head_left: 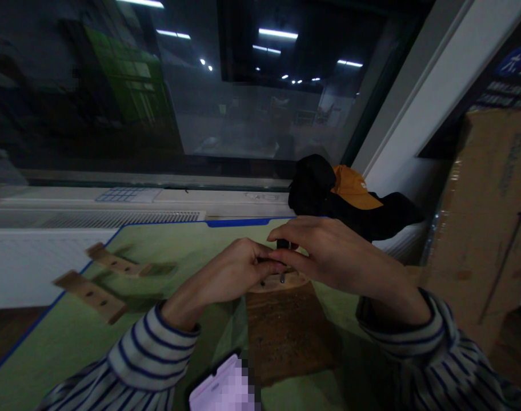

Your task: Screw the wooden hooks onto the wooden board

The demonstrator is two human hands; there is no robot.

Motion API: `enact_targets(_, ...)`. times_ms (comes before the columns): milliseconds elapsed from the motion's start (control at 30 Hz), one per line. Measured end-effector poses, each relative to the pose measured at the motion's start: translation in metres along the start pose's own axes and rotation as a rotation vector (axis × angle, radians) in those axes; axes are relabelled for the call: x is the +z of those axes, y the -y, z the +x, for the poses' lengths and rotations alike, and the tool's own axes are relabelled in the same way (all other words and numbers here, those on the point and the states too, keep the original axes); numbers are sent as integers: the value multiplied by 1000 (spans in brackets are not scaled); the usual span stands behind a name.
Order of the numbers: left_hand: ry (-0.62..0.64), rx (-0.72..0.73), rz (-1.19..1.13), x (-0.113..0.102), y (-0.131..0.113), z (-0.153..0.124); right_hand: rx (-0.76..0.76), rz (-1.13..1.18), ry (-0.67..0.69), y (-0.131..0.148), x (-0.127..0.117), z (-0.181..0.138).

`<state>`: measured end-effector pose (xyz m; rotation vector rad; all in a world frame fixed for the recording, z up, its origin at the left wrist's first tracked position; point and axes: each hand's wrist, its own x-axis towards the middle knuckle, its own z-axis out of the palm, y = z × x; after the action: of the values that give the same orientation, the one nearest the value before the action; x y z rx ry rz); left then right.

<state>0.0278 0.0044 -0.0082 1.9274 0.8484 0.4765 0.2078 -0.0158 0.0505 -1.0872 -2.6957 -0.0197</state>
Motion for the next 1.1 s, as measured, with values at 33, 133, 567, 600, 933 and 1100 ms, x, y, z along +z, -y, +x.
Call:
enact_targets(33,2,-3,9,0,0,-1,4,-11,0,0,0,0)
enact_targets(133,1,-22,29,1,0,-1,5,-37,-7,0,1,1)
enact_targets(567,-113,-2,33,1,3,1,-51,8,-83,1,1,-2)
enact_targets(600,-110,2,28,1,4,1,-64,23,-89,2,1,-2)
enact_targets(933,-26,12,6,0,0,-1,-34,14,-36,1,0,0)
enact_targets(1100,-15,18,4,0,0,0,-33,-7,-47,0,2,0)
